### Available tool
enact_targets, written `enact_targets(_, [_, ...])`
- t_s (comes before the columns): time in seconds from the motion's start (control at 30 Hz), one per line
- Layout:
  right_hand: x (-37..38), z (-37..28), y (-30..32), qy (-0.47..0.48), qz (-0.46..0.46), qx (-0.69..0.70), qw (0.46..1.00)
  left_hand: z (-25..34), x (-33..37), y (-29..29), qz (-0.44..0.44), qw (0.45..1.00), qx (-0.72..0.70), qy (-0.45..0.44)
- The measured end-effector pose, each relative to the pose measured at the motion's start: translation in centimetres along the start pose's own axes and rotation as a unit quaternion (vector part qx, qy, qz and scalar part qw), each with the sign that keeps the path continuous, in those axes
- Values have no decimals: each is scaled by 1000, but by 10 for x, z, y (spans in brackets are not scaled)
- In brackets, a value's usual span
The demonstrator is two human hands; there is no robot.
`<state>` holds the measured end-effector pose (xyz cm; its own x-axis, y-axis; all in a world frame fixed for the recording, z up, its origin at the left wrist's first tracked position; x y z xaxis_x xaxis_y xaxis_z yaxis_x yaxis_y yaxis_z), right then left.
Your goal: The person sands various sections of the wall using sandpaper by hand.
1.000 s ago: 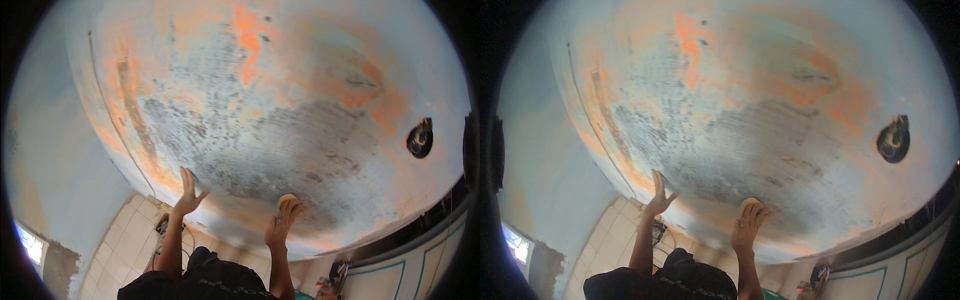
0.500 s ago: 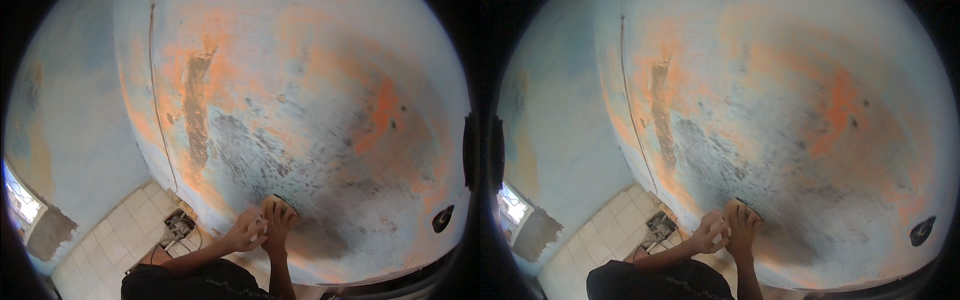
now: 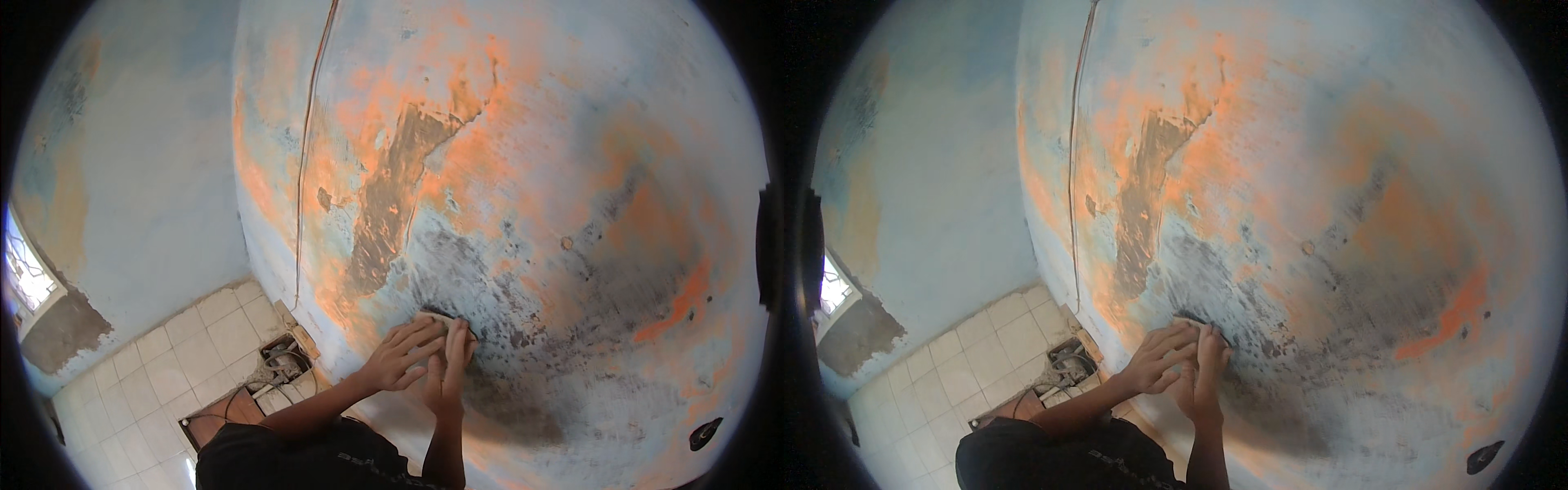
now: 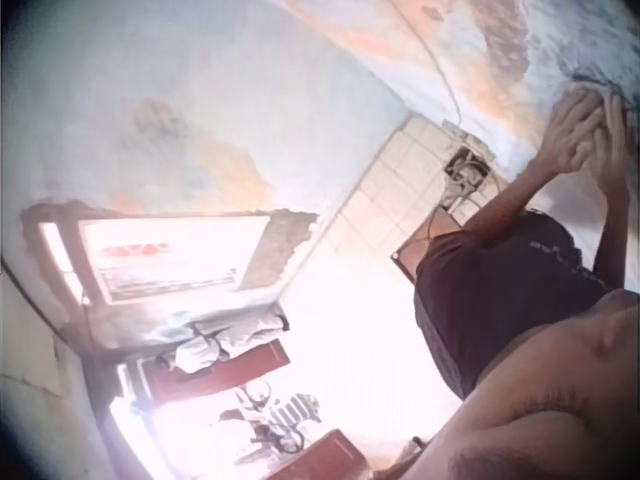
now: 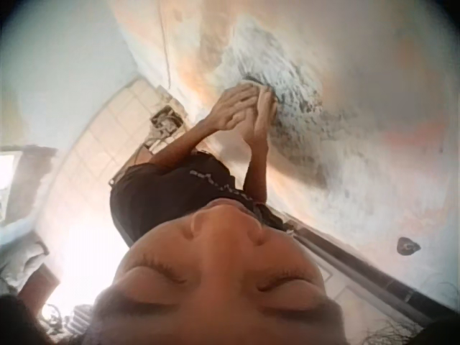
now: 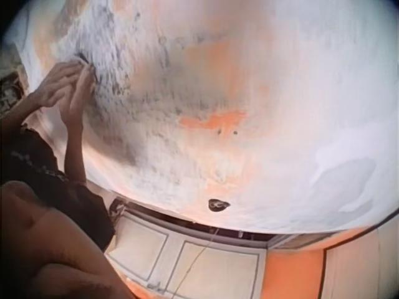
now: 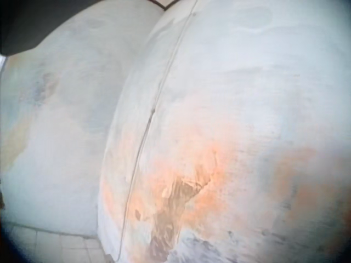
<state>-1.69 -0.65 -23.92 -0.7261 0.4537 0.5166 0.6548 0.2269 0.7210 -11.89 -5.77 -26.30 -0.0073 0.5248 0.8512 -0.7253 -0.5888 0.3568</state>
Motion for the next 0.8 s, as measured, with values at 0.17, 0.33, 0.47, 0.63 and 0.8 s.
enact_targets(0.17, [-12, -3, 11, 24, 46, 157, 986, -15, -2, -22, -92, 979, 184, 6])
enact_targets(0.33, [-66, 12, 62, 36, 165, 9, 986, -26, -1, -36, -84, 976, 202, 8])
enact_targets(0.47, [-113, 23, 113, -68, 348, -250, 901, -41, 8, -12, -81, 959, 265, 63])
enact_targets(0.63, [-113, 36, 126, -265, 233, -529, 772, -71, 21, 46, 21, 947, 259, 188])
enact_targets(0.8, [-98, 24, 123, -285, 194, -597, 725, -90, 14, 73, 107, 937, 215, 254])
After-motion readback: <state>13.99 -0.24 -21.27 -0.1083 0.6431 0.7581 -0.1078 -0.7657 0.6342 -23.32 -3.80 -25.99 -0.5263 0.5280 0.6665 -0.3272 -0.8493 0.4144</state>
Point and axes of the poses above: each hand's wrist, its own x-axis towards the middle knuckle, its own y-axis out of the back of the hand, z = x × y, the point moved 7 cm from there along x, towards the middle knuckle, and after that the axes turned 9 degrees about -z, right-handed, at the moved point
